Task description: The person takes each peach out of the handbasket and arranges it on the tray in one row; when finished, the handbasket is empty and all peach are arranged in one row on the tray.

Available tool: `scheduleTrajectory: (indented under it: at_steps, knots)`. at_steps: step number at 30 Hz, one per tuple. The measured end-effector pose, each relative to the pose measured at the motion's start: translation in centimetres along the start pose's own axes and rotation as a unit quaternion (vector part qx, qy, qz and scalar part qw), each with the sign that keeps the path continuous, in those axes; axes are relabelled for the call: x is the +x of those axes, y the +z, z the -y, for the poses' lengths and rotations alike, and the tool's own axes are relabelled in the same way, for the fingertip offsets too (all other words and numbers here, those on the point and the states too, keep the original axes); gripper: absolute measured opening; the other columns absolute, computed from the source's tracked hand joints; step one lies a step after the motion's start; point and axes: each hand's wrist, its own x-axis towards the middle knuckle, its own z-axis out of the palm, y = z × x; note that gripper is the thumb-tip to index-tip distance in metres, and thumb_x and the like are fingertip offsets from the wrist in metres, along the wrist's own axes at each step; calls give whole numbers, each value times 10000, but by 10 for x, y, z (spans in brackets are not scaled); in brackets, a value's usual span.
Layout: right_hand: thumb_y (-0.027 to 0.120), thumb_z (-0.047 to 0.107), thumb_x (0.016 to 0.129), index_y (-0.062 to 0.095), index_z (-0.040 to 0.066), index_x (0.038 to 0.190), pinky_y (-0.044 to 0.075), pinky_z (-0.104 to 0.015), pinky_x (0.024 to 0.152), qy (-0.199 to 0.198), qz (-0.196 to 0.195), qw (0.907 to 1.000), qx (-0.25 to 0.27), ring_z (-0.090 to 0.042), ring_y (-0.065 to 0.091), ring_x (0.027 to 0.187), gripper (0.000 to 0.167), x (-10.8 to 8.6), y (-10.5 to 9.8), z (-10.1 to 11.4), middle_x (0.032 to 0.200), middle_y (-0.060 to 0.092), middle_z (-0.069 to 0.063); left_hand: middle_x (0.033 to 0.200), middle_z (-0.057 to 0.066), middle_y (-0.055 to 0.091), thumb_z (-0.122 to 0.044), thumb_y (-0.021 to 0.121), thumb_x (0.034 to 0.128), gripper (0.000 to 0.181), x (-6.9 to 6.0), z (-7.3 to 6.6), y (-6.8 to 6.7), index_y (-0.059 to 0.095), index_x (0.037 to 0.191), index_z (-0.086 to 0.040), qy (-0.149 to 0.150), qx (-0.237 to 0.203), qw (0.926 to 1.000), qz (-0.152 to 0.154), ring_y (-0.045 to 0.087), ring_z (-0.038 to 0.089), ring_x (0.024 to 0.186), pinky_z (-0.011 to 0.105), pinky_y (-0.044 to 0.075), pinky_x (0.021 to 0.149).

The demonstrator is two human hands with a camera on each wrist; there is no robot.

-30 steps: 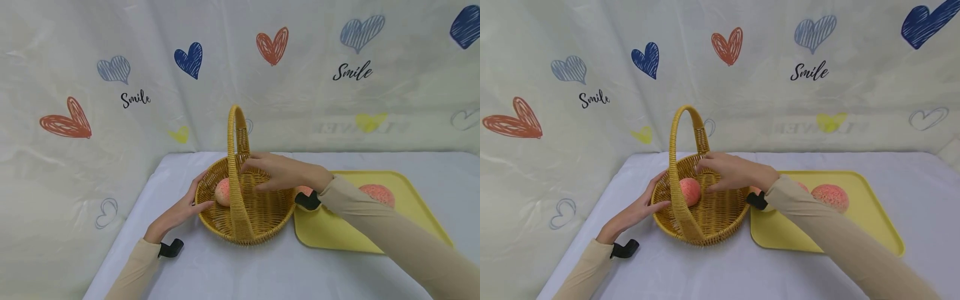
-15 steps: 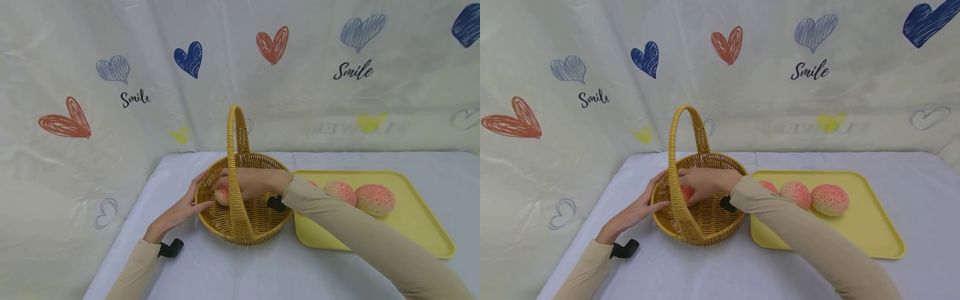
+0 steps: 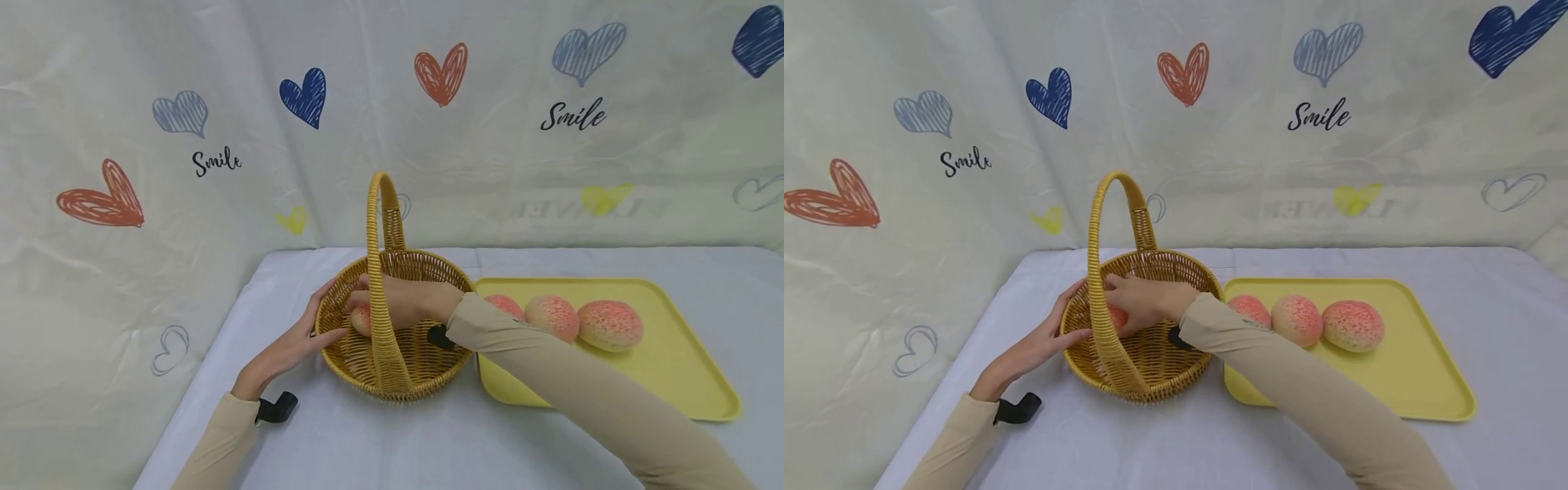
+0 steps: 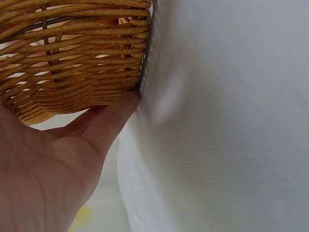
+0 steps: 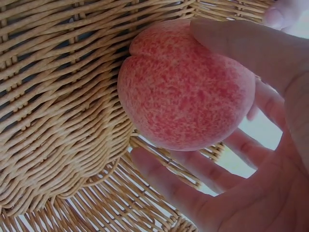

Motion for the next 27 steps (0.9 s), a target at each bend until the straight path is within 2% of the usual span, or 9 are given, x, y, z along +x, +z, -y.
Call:
scheduleTrajectory:
  at_steps: [4, 9, 15, 18, 20, 21, 23, 25, 27]
  knots:
    - [609, 237, 1049, 635, 112, 1360, 471, -346, 962, 39, 38, 10000, -33, -199, 517, 1064, 336, 1, -1, 0, 1225, 524, -89, 1744, 34, 24, -333, 644, 1041, 892, 0, 1, 0, 13, 1669, -394, 40, -3, 10000, 0, 156, 329, 1583, 578, 186, 1231]
    - [631, 226, 1025, 650, 102, 1338, 486, -328, 928, 88, 134, 9999, -65, -188, 516, 1039, 337, 2, -6, 2, 1223, 531, -92, 1742, 56, 40, -314, 645, 1043, 897, 1, 1, -1, 8, 1671, -381, 73, -4, 10000, -9, 196, 336, 1572, 575, 203, 1224]
    - [632, 206, 996, 661, 126, 1288, 476, -291, 880, 198, 297, 9993, 104, -173, 493, 1026, 303, 4, -6, 1, 1190, 561, -56, 1742, 75, 35, -306, 640, 1046, 897, 2, 0, -2, 4, 1676, -354, 97, 20, 10000, 4, 228, 346, 1560, 574, 224, 1214]
    - [601, 218, 1012, 662, 157, 1288, 465, -290, 959, 387, 539, 9975, 252, -166, 497, 1087, 289, 5, -6, 1, 1163, 606, 2, 1742, 85, 26, -300, 636, 1049, 892, 2, 0, -2, 4, 1677, -344, 136, -23, 9999, 15, 234, 364, 1557, 578, 232, 1211]
    - [596, 220, 1016, 666, 175, 1274, 434, -283, 1041, 523, 723, 9954, 357, -160, 515, 1073, 272, 5, -7, 2, 1101, 629, 41, 1742, 76, 20, -296, 638, 1049, 891, 2, 1, -2, 8, 1677, -349, 153, -72, 9999, 9, 218, 369, 1562, 577, 226, 1213]
    - [604, 217, 1013, 670, 182, 1257, 438, -283, 1036, 548, 808, 9945, 383, -147, 520, 1057, 254, 4, -7, 2, 1071, 629, 57, 1743, 70, 14, -296, 639, 1048, 891, 2, 1, -2, 11, 1676, -351, 161, -65, 9998, -6, 207, 374, 1565, 579, 224, 1214]
    - [662, 202, 999, 666, 184, 1229, 453, -268, 1007, 496, 951, 9932, 443, -116, 532, 1003, 231, 3, -8, 2, 1021, 615, 73, 1744, 59, 5, -292, 642, 1045, 894, 1, 3, -2, 13, 1677, -351, 161, -41, 9999, -27, 171, 382, 1573, 587, 206, 1218]
    - [757, 148, 943, 663, 154, 1183, 488, -253, 902, 220, 969, 9938, 492, -104, 535, 908, 257, 0, -9, 0, 983, 600, 65, 1744, 45, -1, -291, 645, 1042, 899, 1, 4, -1, 10, 1677, -351, 137, -14, 9999, -40, 155, 386, 1576, 595, 199, 1220]
    - [822, 111, 887, 664, 127, 1147, 493, -247, 791, -133, 875, 9948, 505, -91, 530, 882, 304, -5, -10, -4, 978, 595, 56, 1745, 45, -5, -298, 641, 1042, 898, 1, 4, 0, 9, 1678, -347, 121, 41, 9999, -53, 145, 395, 1577, 610, 194, 1218]
